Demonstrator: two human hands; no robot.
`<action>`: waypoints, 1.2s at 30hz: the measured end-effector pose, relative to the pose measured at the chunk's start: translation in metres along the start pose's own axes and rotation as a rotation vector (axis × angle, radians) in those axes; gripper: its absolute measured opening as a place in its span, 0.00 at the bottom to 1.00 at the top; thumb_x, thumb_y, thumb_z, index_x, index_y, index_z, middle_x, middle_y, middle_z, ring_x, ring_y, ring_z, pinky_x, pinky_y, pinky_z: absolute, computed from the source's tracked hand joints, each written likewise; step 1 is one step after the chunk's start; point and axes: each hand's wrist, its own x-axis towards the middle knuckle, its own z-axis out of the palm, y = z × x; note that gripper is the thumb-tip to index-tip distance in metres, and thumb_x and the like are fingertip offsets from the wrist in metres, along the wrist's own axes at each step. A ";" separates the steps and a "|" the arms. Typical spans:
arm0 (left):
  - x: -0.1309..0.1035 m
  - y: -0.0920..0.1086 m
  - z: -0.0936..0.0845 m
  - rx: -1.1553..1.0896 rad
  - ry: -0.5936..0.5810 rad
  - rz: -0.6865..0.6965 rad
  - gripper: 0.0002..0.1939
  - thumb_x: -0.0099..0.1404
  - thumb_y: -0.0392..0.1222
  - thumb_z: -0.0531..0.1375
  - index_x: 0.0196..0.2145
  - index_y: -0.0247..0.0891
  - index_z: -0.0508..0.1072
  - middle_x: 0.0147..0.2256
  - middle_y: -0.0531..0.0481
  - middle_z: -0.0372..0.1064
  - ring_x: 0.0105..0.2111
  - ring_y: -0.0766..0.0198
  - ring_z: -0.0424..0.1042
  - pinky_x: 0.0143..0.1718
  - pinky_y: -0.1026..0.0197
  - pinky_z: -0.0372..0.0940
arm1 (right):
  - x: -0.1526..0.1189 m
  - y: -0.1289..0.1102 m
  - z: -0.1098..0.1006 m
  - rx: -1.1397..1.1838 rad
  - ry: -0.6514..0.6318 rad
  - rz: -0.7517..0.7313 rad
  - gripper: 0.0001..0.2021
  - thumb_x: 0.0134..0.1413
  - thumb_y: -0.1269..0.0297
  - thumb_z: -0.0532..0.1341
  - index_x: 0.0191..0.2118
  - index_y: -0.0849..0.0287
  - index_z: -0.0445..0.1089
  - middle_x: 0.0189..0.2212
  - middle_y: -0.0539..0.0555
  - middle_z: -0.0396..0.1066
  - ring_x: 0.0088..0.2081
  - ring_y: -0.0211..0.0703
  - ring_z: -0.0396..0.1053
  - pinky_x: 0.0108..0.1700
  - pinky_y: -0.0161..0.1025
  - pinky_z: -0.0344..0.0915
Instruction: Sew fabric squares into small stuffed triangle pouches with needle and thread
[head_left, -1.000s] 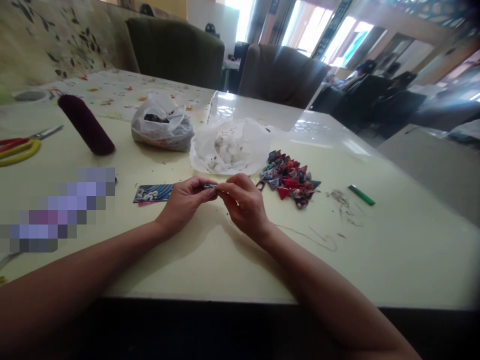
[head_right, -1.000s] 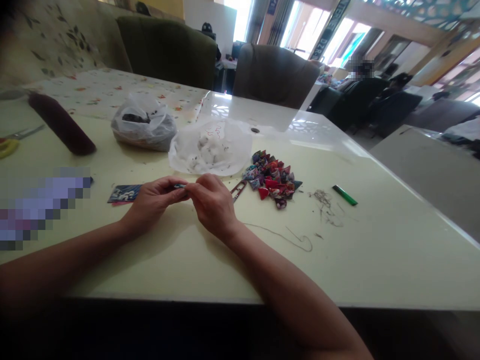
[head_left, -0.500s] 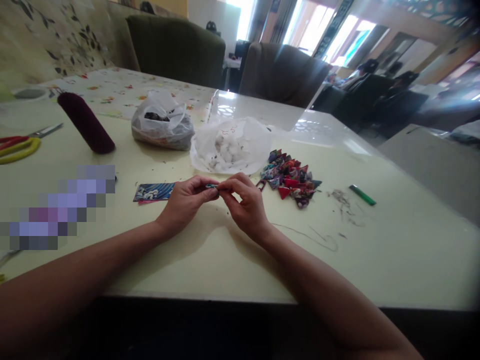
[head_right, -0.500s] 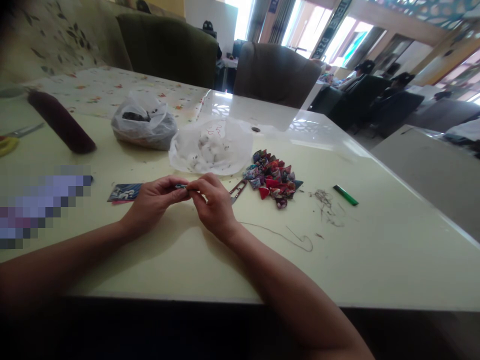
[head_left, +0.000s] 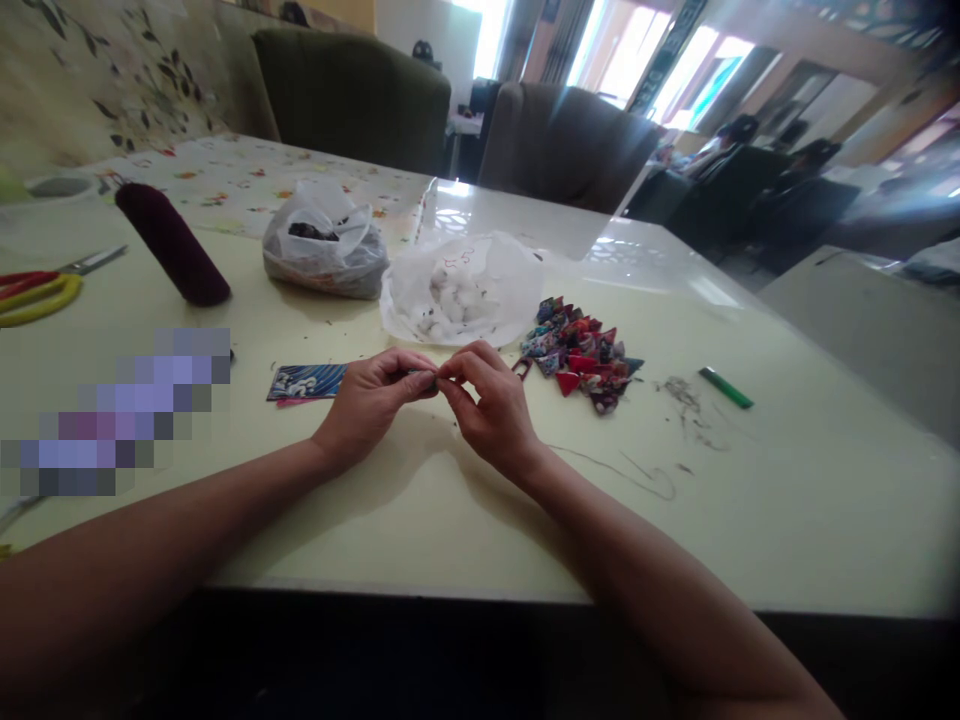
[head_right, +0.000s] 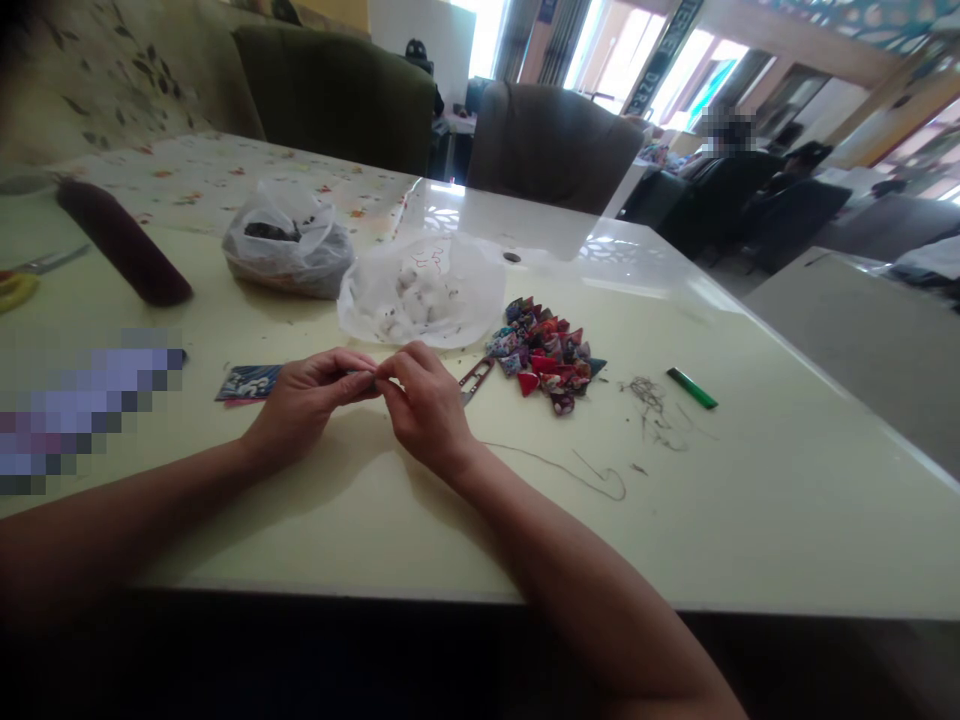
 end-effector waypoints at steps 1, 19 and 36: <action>0.000 0.000 0.000 -0.005 -0.002 -0.002 0.10 0.55 0.44 0.71 0.31 0.37 0.78 0.34 0.50 0.76 0.35 0.64 0.75 0.42 0.58 0.75 | 0.000 0.000 0.000 0.004 0.001 0.003 0.05 0.62 0.72 0.57 0.34 0.58 0.66 0.33 0.53 0.66 0.35 0.39 0.66 0.39 0.38 0.65; 0.004 -0.001 -0.003 -0.047 -0.093 -0.063 0.10 0.55 0.44 0.71 0.32 0.36 0.78 0.33 0.51 0.75 0.35 0.64 0.75 0.46 0.56 0.74 | -0.001 0.001 0.002 0.064 0.009 0.128 0.09 0.58 0.71 0.59 0.27 0.58 0.61 0.25 0.48 0.64 0.29 0.36 0.61 0.33 0.35 0.57; 0.014 -0.008 -0.014 0.399 -0.150 0.153 0.09 0.61 0.45 0.65 0.32 0.35 0.77 0.33 0.46 0.74 0.34 0.62 0.74 0.40 0.57 0.71 | 0.008 -0.008 -0.015 0.089 0.076 0.038 0.03 0.62 0.66 0.61 0.36 0.57 0.69 0.31 0.51 0.70 0.33 0.38 0.68 0.38 0.39 0.67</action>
